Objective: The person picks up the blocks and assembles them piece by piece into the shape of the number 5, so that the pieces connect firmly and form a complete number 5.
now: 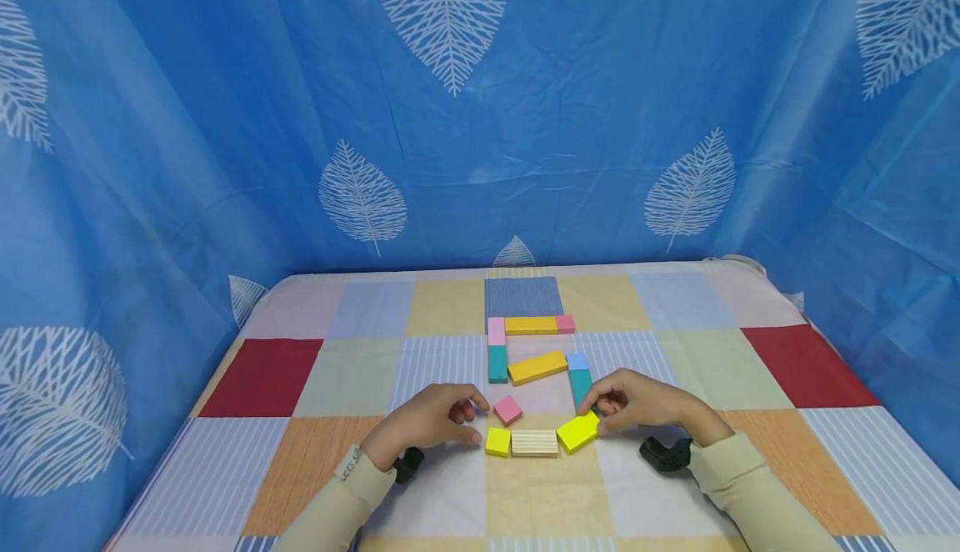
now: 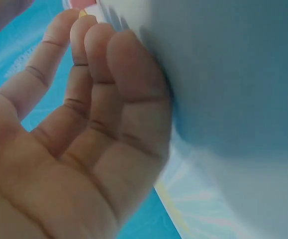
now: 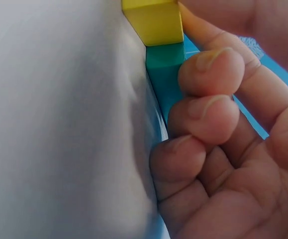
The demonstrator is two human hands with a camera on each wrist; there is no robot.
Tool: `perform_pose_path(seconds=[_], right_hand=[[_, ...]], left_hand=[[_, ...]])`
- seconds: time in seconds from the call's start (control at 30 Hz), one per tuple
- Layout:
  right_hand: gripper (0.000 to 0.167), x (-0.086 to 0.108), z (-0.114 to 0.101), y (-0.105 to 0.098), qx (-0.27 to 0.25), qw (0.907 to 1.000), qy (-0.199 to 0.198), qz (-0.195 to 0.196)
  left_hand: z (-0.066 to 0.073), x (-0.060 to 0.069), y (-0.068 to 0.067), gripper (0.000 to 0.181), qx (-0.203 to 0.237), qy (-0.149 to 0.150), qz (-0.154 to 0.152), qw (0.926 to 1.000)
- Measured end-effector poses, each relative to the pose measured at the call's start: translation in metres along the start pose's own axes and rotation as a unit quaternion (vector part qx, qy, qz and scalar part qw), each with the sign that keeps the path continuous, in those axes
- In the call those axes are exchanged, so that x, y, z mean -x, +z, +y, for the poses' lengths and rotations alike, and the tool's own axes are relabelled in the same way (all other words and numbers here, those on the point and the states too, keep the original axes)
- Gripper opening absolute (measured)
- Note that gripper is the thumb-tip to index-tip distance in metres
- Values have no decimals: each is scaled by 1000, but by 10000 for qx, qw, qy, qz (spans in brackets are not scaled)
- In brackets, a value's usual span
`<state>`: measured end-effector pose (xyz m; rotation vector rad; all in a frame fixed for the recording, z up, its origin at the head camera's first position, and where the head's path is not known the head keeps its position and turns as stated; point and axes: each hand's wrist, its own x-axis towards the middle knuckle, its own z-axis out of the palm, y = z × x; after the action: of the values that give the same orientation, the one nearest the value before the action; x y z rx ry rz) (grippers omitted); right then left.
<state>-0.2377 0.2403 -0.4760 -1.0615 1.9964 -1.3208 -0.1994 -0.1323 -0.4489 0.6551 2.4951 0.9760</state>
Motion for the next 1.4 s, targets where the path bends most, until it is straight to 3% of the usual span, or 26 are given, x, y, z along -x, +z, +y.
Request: perform_pose_path(seconds=[0.27,0.4,0.6,0.87,1.07,1.23,1.4], right_hand=[[24,0,0,0,-17,10000,-13,-26],[24,0,0,0,-15,10000,-5,-33],[24,-2,1,2,-24,10000,-34,-60],[24,1,1,1,-72,10000,-43,-51],[24,1,-1,1,-88,9999,-40,-55],[23,1,0,0,-107,9999,-37,-46],[24,1,1,1,-107,9999,-21,-44]], left_hand=[[1,-14,-2,41,-419,191,-105,9989],[6,-24,-1,40,-612,334,-145,9975],[10,-31,3,32,-769,291,-138,9965],[-1,-26,-2,28,-979,349,7,9946],[-10,-19,-13,26,-840,391,92,9957],[-14,-17,-20,26,-687,498,-48,9964],[-13,-15,-20,27,-524,356,-205,9978]])
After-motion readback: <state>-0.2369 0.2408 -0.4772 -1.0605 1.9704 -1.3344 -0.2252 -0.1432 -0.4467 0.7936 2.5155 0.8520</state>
